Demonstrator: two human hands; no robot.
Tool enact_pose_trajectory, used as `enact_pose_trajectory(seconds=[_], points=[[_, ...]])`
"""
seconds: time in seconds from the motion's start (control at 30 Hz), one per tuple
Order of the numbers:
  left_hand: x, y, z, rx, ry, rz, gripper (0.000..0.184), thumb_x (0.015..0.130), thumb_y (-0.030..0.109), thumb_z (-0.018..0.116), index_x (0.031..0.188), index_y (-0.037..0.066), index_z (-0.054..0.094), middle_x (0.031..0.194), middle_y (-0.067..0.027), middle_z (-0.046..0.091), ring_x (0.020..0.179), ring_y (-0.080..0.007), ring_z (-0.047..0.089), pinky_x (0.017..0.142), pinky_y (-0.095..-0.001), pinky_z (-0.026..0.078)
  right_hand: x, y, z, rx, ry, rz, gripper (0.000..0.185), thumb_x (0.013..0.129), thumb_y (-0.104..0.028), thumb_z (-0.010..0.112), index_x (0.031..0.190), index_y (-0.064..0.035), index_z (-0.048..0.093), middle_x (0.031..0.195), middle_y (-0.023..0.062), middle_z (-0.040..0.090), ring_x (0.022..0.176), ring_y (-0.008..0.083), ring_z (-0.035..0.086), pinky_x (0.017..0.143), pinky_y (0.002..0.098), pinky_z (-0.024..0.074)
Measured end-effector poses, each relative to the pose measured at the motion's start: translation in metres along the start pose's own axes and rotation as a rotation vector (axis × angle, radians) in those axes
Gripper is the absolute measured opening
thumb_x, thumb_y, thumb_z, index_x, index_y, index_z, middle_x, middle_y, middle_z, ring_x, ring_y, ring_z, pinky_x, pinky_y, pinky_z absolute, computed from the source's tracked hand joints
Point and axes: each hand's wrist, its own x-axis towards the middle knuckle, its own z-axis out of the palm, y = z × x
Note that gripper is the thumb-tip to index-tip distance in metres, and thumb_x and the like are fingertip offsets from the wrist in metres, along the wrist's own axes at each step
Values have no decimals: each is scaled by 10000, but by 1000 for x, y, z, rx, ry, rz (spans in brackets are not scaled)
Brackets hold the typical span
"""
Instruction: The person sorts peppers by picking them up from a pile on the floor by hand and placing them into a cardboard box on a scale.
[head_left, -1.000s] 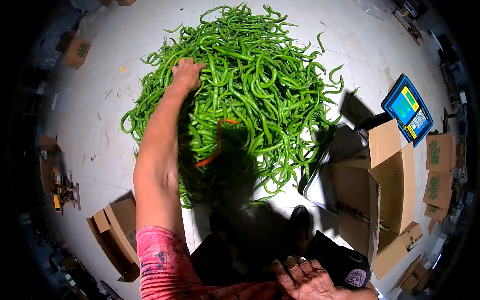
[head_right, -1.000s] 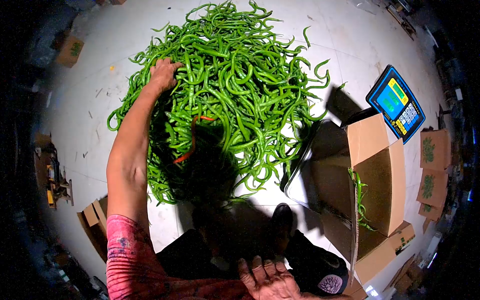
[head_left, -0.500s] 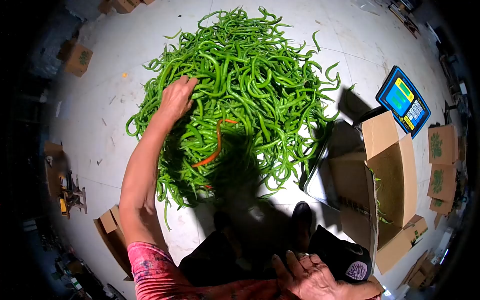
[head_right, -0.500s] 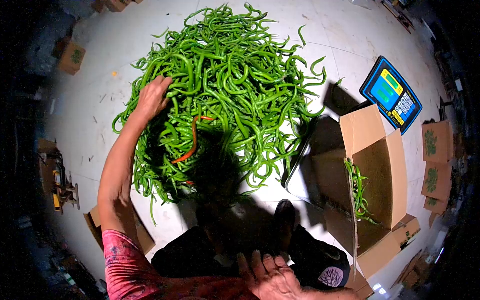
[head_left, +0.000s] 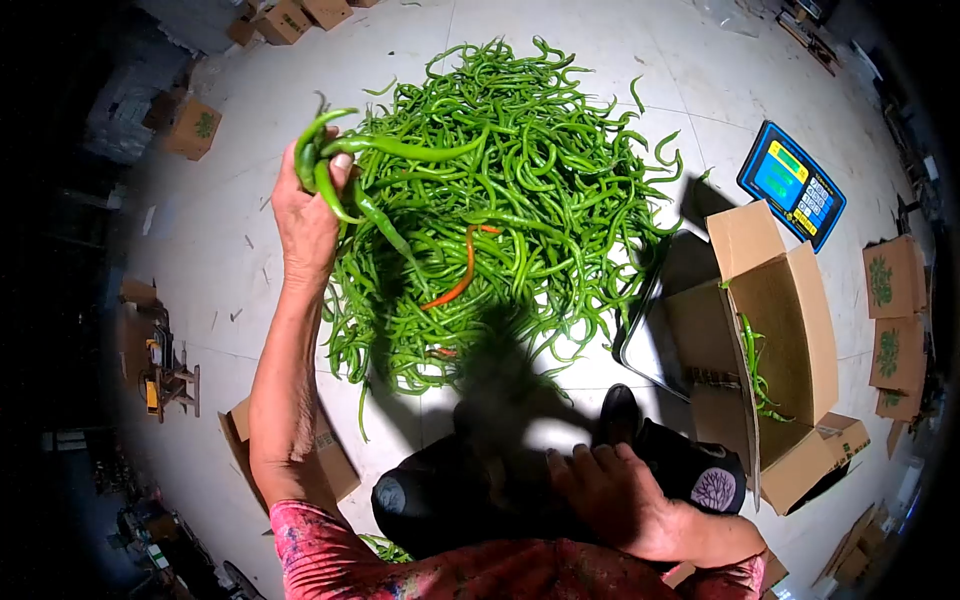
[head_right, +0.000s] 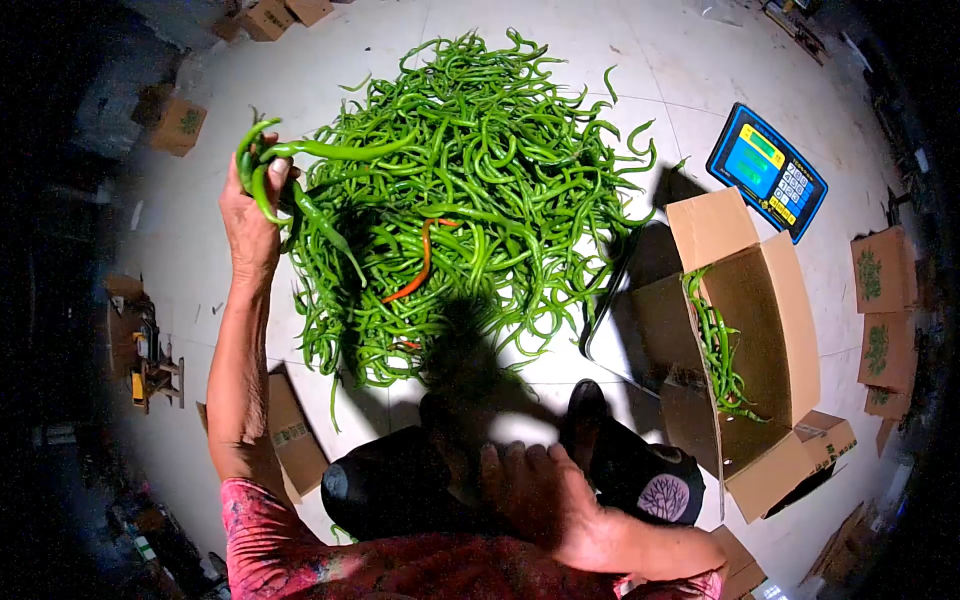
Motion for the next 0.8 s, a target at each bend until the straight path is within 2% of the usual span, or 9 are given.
enact_pose_trajectory(seconds=[0.2, 0.23, 0.33, 0.47, 0.53, 0.6, 0.7, 0.73, 0.8], points=[[-16, 41, -23, -331, 122, 15, 311, 904, 124, 624, 1152, -32, 523, 890, -69, 587, 766, -146, 591, 700, -258, 493, -3, 3, 1, 57, 26, 16, 511, 744, -214, 610, 1221, -38, 560, 923, 70, 562, 821, 193, 544, 705, 307, 423], [-18, 52, -27, -360, 134, 14, 304, 902, 121, 625, 1144, -31, 520, 892, -74, 585, 770, -152, 585, 701, -263, 485, -2, 5, 1, 245, 32, 56, 560, 714, -166, 637, 1243, -14, 536, 970, 104, 577, 880, 251, 565, 726, 352, 440], [-25, 87, -34, -479, 110, 35, 290, 898, 118, 631, 1120, -22, 509, 898, -79, 572, 797, -163, 567, 698, -275, 474, -1, 5, -7, 311, 33, 71, 599, 689, -104, 637, 1263, 11, 508, 988, 137, 584, 888, 303, 577, 744, 400, 446], [-39, 112, -36, -740, -7, -102, 310, 919, 139, 600, 1169, -21, 511, 900, -84, 576, 825, -158, 574, 702, -293, 498, 2, 11, -12, 482, 221, 27, 505, 651, -34, 625, 1144, 35, 537, 903, 163, 585, 750, 320, 584, 627, 399, 472], [-47, 111, -35, -957, -101, -190, 308, 943, 128, 557, 1215, -11, 514, 907, -81, 587, 829, -156, 579, 703, -290, 507, 7, 16, 5, 506, 423, -20, 412, 677, -14, 614, 1085, -19, 562, 883, 168, 573, 746, 327, 583, 604, 379, 479], [-56, 111, -32, -1154, -161, -313, 273, 948, 110, 546, 1202, 10, 535, 920, -75, 599, 825, -156, 577, 704, -291, 515, 10, 19, 22, 610, 608, -16, 365, 721, -17, 615, 1081, -48, 573, 887, 168, 570, 763, 327, 588, 630, 368, 486], [-74, 117, -24, -1288, -183, -438, 253, 947, 110, 549, 1184, 21, 550, 917, -71, 601, 822, -154, 574, 708, -294, 516, 14, 16, 17, 954, 718, 206, 272, 776, -44, 682, 1028, -46, 580, 893, 143, 580, 768, 297, 587, 669, 353, 486], [-81, 120, -19, -1310, -204, -448, 239, 948, 107, 547, 1169, 17, 554, 902, -71, 597, 819, -153, 570, 714, -293, 515, 17, 20, 16, 802, 785, 203, 272, 797, -128, 673, 1027, -58, 546, 894, 158, 565, 813, 377, 586, 671, 426, 491], [-93, 125, -13, -1347, -216, -480, 243, 950, 107, 544, 1175, 15, 551, 894, -66, 596, 820, -153, 568, 721, -293, 510, 15, 25, 11, 843, 774, 206, 278, 801, -133, 673, 1026, -52, 533, 909, 160, 558, 823, 373, 589, 677, 443, 485]])
